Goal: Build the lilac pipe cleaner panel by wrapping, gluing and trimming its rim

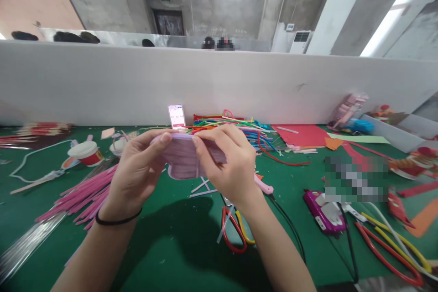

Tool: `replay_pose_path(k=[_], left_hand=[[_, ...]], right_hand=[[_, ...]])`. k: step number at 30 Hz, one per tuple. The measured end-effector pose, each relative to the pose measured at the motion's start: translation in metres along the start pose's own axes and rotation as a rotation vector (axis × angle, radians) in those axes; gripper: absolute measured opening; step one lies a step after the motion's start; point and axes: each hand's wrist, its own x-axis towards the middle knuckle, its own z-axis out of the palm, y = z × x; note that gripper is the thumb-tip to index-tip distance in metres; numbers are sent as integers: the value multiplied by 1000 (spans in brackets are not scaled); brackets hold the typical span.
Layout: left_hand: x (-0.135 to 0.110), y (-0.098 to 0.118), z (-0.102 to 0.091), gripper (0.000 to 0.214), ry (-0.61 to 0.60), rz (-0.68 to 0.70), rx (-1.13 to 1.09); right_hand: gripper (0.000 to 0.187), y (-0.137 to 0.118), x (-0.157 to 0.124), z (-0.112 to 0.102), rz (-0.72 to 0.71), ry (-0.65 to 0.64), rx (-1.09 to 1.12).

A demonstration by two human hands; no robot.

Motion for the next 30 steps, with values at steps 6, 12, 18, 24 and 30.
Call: replay_pose_path(k=[6, 12, 18, 24, 30], left_hand=[[0, -2, -1, 12, 21, 10, 0], [-1, 1, -6, 12, -26, 159, 298], [-8, 13, -9, 17, -120, 359, 620], [-10, 14, -8, 8, -123, 312, 575], [-9, 11, -11, 8, -156, 227, 474]], right_hand=[[7, -2, -1, 0, -8, -2, 2], [9, -2, -1, -1, -9, -2, 4], [12, -7, -4, 1, -62, -19, 3], [12, -11, -3, 1, -119, -11, -16], [11, -12, -5, 1, -120, -14, -19]])
